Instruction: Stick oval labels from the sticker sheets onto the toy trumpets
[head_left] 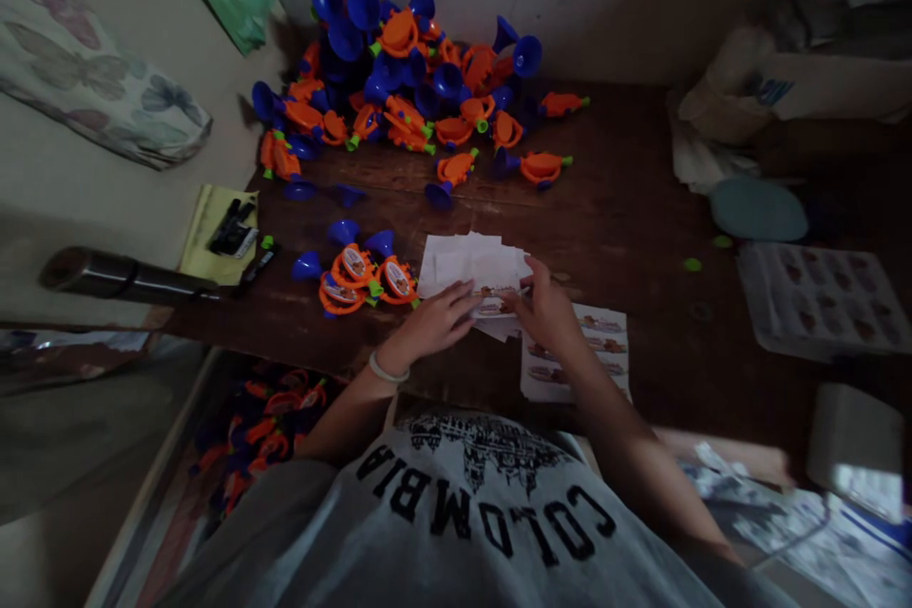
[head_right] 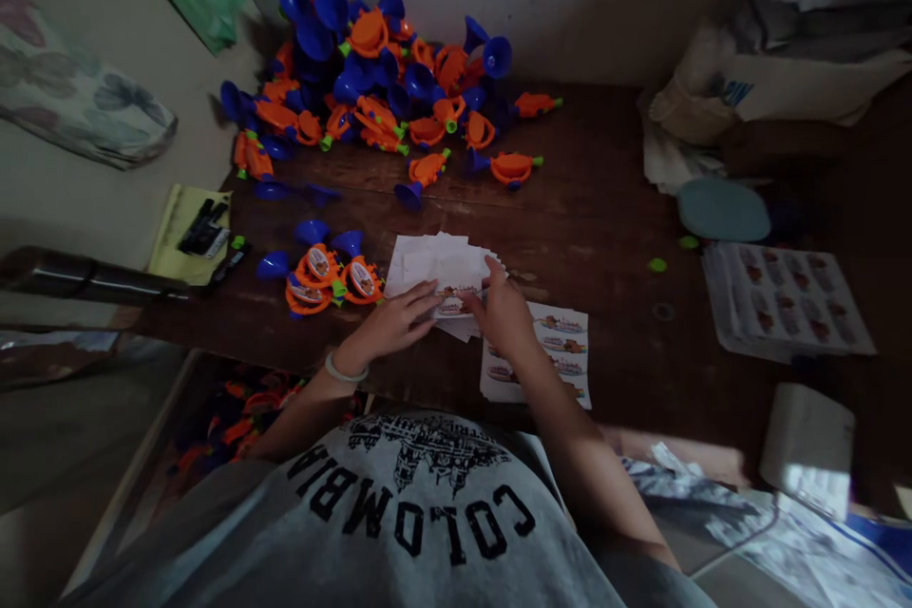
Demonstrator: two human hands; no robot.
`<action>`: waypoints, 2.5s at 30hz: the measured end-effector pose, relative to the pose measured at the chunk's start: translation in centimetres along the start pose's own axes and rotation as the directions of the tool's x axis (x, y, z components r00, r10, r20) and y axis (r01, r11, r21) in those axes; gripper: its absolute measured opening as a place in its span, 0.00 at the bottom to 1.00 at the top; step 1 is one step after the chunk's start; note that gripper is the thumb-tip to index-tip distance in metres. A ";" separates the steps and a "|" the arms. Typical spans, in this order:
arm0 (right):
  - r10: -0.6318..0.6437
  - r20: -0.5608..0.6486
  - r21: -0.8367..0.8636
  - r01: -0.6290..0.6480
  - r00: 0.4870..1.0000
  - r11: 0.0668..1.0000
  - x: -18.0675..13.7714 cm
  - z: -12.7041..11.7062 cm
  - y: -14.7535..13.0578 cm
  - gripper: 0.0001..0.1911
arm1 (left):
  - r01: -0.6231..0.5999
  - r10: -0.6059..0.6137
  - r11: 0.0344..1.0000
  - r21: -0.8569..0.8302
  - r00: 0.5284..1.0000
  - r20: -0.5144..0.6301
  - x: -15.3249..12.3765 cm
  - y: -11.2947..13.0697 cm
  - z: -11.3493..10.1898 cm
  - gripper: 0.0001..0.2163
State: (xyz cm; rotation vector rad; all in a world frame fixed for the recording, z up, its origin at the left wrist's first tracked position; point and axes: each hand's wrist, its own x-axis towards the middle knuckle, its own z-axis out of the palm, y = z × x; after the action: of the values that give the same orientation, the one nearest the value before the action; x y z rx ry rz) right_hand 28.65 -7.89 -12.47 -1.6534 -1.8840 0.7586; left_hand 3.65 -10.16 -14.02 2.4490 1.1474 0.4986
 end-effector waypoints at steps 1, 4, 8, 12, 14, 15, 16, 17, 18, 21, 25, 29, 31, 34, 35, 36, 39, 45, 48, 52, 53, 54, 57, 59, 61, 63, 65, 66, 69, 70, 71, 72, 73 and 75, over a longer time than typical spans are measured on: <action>0.017 -0.011 0.046 -0.017 1.000 0.999 0.2 -0.1 -0.2 0.36 | -0.018 0.018 1.000 -0.001 1.000 0.000 0.0 0.0 0.0 0.17; 0.023 -0.034 0.119 -0.019 0.999 0.993 0.5 -0.4 -1.0 0.31 | -0.103 0.104 0.995 0.019 0.990 -0.090 0.4 0.1 -0.4 0.19; 0.013 -0.111 0.280 0.019 0.994 0.960 -0.2 -1.1 -2.4 0.26 | -0.082 0.116 0.993 0.090 0.866 -0.486 2.8 0.2 -2.8 0.27; -0.062 -0.187 0.444 0.141 0.980 0.885 -1.4 -1.8 -3.8 0.17 | -0.009 0.003 1.000 -0.008 0.845 -0.534 6.2 1.0 -5.5 0.26; -0.129 -0.219 0.455 0.219 0.967 0.863 -1.9 -2.5 -4.2 0.12 | 0.022 -0.069 0.994 -0.107 0.884 -0.463 7.5 1.7 -6.4 0.18; -0.166 -0.223 0.436 0.251 0.960 0.865 -2.1 -2.9 -4.4 0.11 | 0.033 -0.097 0.988 -0.151 0.896 -0.434 7.9 2.1 -6.7 0.14; -0.206 -0.219 0.402 0.281 0.954 0.872 -2.3 -3.3 -4.6 0.11 | 0.036 -0.114 0.981 -0.189 0.900 -0.420 8.3 2.6 -7.0 0.12; -0.250 -0.210 0.361 0.313 0.945 0.879 -2.5 -3.8 -4.7 0.11 | 0.030 -0.123 0.974 -0.223 0.899 -0.420 8.4 3.1 -7.3 0.10; -0.293 -0.202 0.320 0.345 0.935 0.882 -2.6 -4.2 -4.9 0.12 | 0.014 -0.127 0.966 -0.257 0.896 -0.426 8.5 3.6 -7.6 0.09; -0.374 -0.248 0.219 0.428 0.894 0.877 -3.1 -5.3 -5.4 0.15 | -0.048 -0.117 0.932 -0.358 0.898 -0.424 8.3 5.0 -8.6 0.09; -0.382 -0.297 0.103 0.427 0.875 0.898 -3.9 -5.8 -6.2 0.12 | -0.065 -0.096 0.913 -0.402 0.925 -0.368 7.8 6.4 -9.8 0.10; -0.395 -0.334 0.056 0.437 0.856 0.898 -4.5 -5.8 -6.6 0.12 | -0.016 -0.132 0.915 -0.403 0.932 -0.337 7.8 6.7 -10.0 0.08; -0.406 -0.363 0.053 0.454 0.839 0.890 -4.7 -5.7 -6.7 0.11 | 0.017 -0.175 0.911 -0.412 0.921 -0.349 7.9 6.6 -9.9 0.07; -0.417 -0.394 0.048 0.471 0.819 0.881 -4.8 -5.7 -6.9 0.12 | 0.029 -0.205 0.895 -0.445 0.912 -0.354 7.9 6.6 -9.9 0.07; -0.422 -0.401 0.044 0.477 0.813 0.878 -4.9 -5.8 -7.0 0.13 | 0.023 -0.203 0.889 -0.457 0.915 -0.349 7.9 6.6 -9.9 0.07; -0.429 -0.404 0.036 0.483 0.808 0.875 -4.9 -5.8 -7.1 0.14 | 0.014 -0.195 0.886 -0.464 0.918 -0.345 7.9 6.7 -10.0 0.07; -0.458 -0.396 -0.002 0.498 0.796 0.867 -5.0 -6.0 -7.4 0.13 | -0.006 -0.174 0.883 -0.469 0.925 -0.339 7.7 7.1 -10.2 0.07; -0.498 -0.531 -0.086 0.541 0.686 0.837 -5.5 -4.7 -6.9 0.16 | -0.009 -0.179 0.880 -0.475 0.919 -0.351 7.7 7.0 -10.1 0.06; -0.592 -0.522 -0.142 0.621 0.615 0.771 -6.2 -4.6 -6.3 0.17 | 0.027 -0.238 0.862 -0.506 0.903 -0.358 7.8 6.6 -10.2 0.05; -0.666 -0.542 -0.113 0.741 0.512 0.662 -7.2 -5.7 -5.9 0.16 | 0.075 -0.318 0.845 -0.529 0.867 -0.384 8.0 6.1 -10.8 0.04; -0.610 -0.594 -0.062 0.726 0.524 0.685 -7.2 -6.0 -5.9 0.16 | 0.075 -0.323 0.844 -0.531 0.862 -0.392 8.0 6.0 -10.9 0.04; -0.535 -0.631 0.006 0.694 0.561 0.720 -7.2 -6.2 -5.8 0.17 | 0.071 -0.323 0.843 -0.534 0.860 -0.394 8.0 5.9 -10.9 0.04; -0.399 -0.550 0.231 0.592 0.734 0.772 -6.6 -6.3 -5.4 0.33 | 0.039 -0.303 0.838 -0.544 0.862 -0.405 8.1 5.9 -10.8 0.03; -0.421 -0.446 0.320 0.580 0.790 0.749 -6.1 -5.9 -5.2 0.43 | 0.029 -0.296 0.841 -0.540 0.860 -0.416 8.1 5.9 -10.8 0.04; -0.448 -0.433 0.311 0.596 0.782 0.740 -5.8 -5.6 -5.2 0.45 | 0.027 -0.289 0.845 -0.534 0.864 -0.412 8.1 6.1 -10.8 0.04; -0.458 -0.466 0.253 0.610 0.757 0.751 -5.6 -5.3 -5.2 0.45 | 0.028 -0.274 0.844 -0.535 0.881 -0.385 8.0 6.2 -10.9 0.04; -0.466 -0.482 0.207 0.613 0.742 0.763 -5.7 -5.2 -5.2 0.44 | 0.030 -0.259 0.838 -0.546 0.901 -0.348 8.0 6.3 -11.0 0.05; -0.465 -0.484 0.193 0.609 0.741 0.769 -5.8 -5.2 -5.3 0.44 | 0.034 -0.257 0.832 -0.554 0.909 -0.329 8.1 6.4 -11.0 0.05; -0.450 -0.495 0.193 0.599 0.743 0.777 -6.1 -5.2 -5.3 0.44 | 0.063 -0.279 0.813 -0.580 0.915 -0.293 8.2 6.4 -11.0 0.05; -0.442 -0.500 0.209 0.600 0.744 0.772 -6.2 -5.1 -5.3 0.44 | 0.070 -0.288 0.809 -0.584 0.913 -0.289 8.2 6.3 -11.0 0.05; -0.436 -0.504 0.225 0.601 0.746 0.767 -6.2 -5.1 -5.3 0.44 | 0.076 -0.294 0.806 -0.587 0.912 -0.286 8.2 6.3 -11.0 0.05; -0.435 -0.502 0.237 0.602 0.748 0.762 -6.3 -5.1 -5.3 0.44 | 0.080 -0.297 0.802 -0.591 0.913 -0.280 8.2 6.3 -11.0 0.04; -0.436 -0.495 0.242 0.601 0.751 0.761 -6.3 -5.1 -5.4 0.44 | 0.081 -0.297 0.799 -0.596 0.914 -0.275 8.3 6.3 -11.0 0.04; -0.450 -0.468 0.233 0.597 0.761 0.768 -6.4 -5.2 -5.6 0.43 | 0.085 -0.296 0.794 -0.602 0.919 -0.261 8.3 6.4 -11.1 0.05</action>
State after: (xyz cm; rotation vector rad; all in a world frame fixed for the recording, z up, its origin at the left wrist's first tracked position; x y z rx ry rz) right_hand 29.17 -14.41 -4.94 -0.8676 -1.6659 0.4560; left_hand 7.56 -5.28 -0.14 1.7289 1.1418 1.0695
